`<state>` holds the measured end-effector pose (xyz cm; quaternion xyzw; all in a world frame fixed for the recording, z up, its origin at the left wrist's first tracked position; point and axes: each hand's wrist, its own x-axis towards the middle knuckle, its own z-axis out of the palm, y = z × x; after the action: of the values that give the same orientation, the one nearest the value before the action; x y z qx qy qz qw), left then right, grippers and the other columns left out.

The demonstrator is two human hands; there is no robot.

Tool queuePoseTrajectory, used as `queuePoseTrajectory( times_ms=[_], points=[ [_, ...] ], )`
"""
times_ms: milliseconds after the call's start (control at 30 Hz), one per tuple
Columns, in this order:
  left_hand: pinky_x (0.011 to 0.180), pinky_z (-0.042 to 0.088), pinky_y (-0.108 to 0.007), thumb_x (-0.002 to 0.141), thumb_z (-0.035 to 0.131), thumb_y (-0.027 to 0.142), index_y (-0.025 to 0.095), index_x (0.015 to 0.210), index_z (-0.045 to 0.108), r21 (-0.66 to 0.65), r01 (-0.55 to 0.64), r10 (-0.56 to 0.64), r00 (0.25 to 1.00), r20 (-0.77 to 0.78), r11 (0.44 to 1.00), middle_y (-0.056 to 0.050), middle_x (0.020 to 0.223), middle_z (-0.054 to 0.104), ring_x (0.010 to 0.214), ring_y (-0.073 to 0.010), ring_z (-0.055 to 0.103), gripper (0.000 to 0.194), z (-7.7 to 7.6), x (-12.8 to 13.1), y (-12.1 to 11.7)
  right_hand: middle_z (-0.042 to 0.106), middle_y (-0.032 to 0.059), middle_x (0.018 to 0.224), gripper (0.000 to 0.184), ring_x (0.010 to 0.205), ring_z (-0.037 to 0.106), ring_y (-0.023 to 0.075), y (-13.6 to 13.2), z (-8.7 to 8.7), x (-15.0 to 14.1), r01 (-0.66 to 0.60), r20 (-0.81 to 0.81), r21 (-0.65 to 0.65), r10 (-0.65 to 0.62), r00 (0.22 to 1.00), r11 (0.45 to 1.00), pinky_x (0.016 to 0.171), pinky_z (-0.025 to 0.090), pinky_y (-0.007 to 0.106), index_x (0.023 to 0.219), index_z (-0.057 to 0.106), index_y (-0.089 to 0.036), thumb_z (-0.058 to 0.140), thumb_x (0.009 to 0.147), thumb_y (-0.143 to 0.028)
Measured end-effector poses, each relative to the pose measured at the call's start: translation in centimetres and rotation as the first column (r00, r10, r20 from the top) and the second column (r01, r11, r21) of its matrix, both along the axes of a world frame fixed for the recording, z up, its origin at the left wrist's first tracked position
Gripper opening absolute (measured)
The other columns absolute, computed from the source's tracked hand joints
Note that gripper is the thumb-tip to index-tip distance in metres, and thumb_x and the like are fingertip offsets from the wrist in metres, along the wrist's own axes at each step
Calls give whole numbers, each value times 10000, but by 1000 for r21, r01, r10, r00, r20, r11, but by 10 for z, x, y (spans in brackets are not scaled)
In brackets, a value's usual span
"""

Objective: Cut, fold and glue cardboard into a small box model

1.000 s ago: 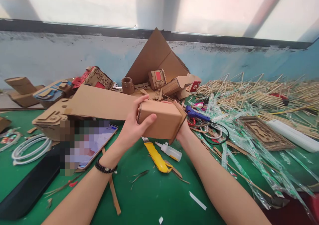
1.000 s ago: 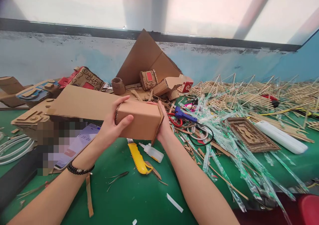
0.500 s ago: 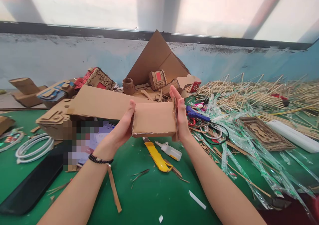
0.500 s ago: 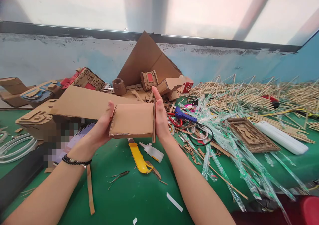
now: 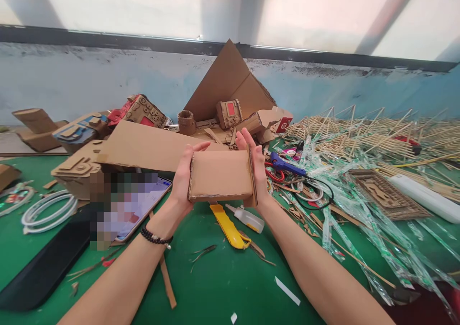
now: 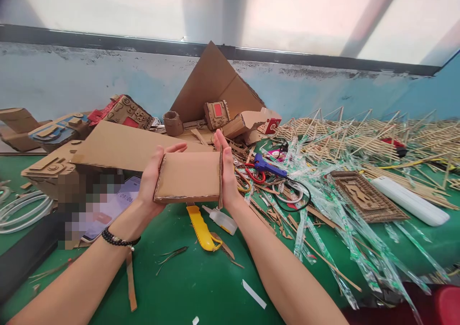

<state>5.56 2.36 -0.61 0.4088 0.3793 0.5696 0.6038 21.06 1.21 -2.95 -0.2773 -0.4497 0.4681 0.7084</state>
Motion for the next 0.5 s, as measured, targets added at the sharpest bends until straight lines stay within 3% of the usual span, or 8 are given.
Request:
queuePoseTrajectory(
  times_ms=[267, 500],
  points=[
    [862, 608, -318, 978, 579, 708, 228, 1265, 775, -14, -12, 12, 1000, -10, 1000, -86, 1518, 671, 1215, -285, 695, 593, 3, 0, 0, 487, -47, 1718, 637, 1657, 348, 206, 1, 0, -4, 50, -26, -12, -51, 998, 999, 1394, 211, 487, 1551, 570, -410, 494, 1017, -748],
    [909, 619, -343, 990, 578, 688, 226, 1302, 732, -101, -66, 65, 998, -8, 993, -93, 1506, 667, 1249, -295, 701, 578, -6, 6, 3, 620, -34, 1602, 536, 1595, 454, 223, 16, -10, 5, -21, -87, -104, 12, 996, 994, 1362, 289, 508, 1451, 648, -411, 598, 991, -682]
  ],
)
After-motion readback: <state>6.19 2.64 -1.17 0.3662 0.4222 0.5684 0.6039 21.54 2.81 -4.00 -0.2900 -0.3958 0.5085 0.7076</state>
